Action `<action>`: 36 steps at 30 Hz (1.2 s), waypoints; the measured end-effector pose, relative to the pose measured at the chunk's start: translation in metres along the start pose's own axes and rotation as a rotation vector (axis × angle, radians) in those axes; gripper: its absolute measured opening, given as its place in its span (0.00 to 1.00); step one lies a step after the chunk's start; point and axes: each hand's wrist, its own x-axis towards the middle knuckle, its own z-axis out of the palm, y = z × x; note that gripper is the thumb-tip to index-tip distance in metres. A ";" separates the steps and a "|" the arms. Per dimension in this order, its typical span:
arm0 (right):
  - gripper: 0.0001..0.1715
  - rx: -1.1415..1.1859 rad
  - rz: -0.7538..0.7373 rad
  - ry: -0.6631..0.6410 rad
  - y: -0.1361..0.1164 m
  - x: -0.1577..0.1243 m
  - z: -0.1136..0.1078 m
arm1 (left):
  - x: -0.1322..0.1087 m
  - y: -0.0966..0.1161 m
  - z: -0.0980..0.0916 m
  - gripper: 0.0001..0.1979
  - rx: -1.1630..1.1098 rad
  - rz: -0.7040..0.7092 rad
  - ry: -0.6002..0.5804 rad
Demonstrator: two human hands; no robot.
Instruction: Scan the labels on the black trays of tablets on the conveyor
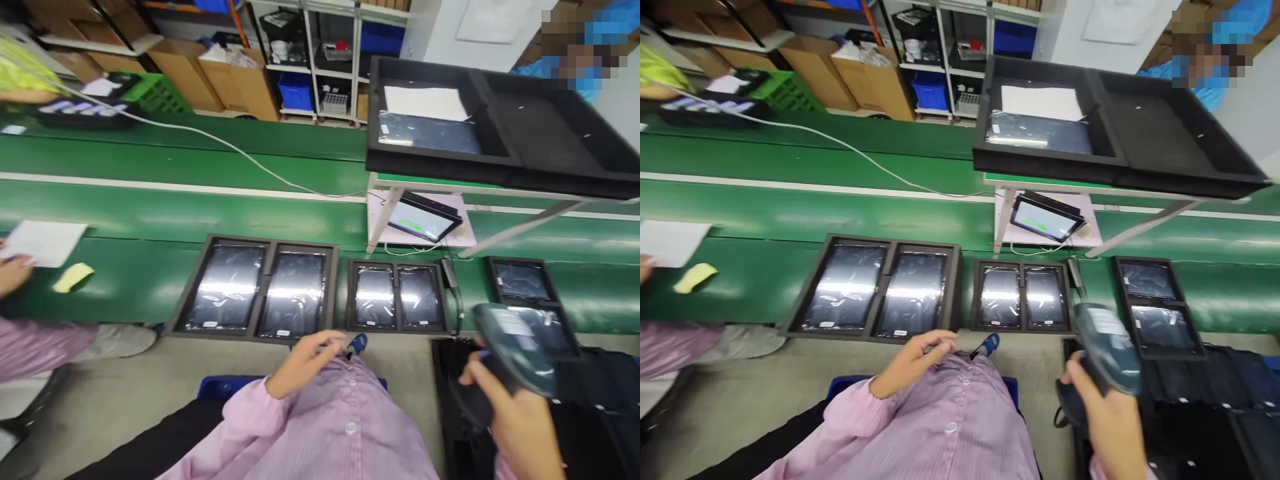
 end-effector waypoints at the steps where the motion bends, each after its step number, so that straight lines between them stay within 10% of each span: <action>1: 0.28 0.021 0.054 -0.086 0.003 -0.007 0.034 | -0.009 -0.003 -0.027 0.21 0.013 0.012 0.149; 8: 0.30 0.034 0.182 -0.304 0.014 -0.087 0.224 | -0.062 -0.089 -0.252 0.22 0.428 0.107 1.091; 13: 0.32 -0.025 0.240 -0.310 0.002 -0.132 0.269 | -0.077 -0.152 -0.370 0.33 0.427 -0.091 1.125; 19: 0.30 -0.050 0.268 -0.311 -0.026 -0.181 0.317 | -0.057 -0.179 -0.361 0.33 0.192 -0.192 0.717; 36: 0.28 -0.073 0.337 -0.174 -0.046 -0.217 0.355 | -0.053 -0.173 -0.342 0.34 0.168 -0.192 0.693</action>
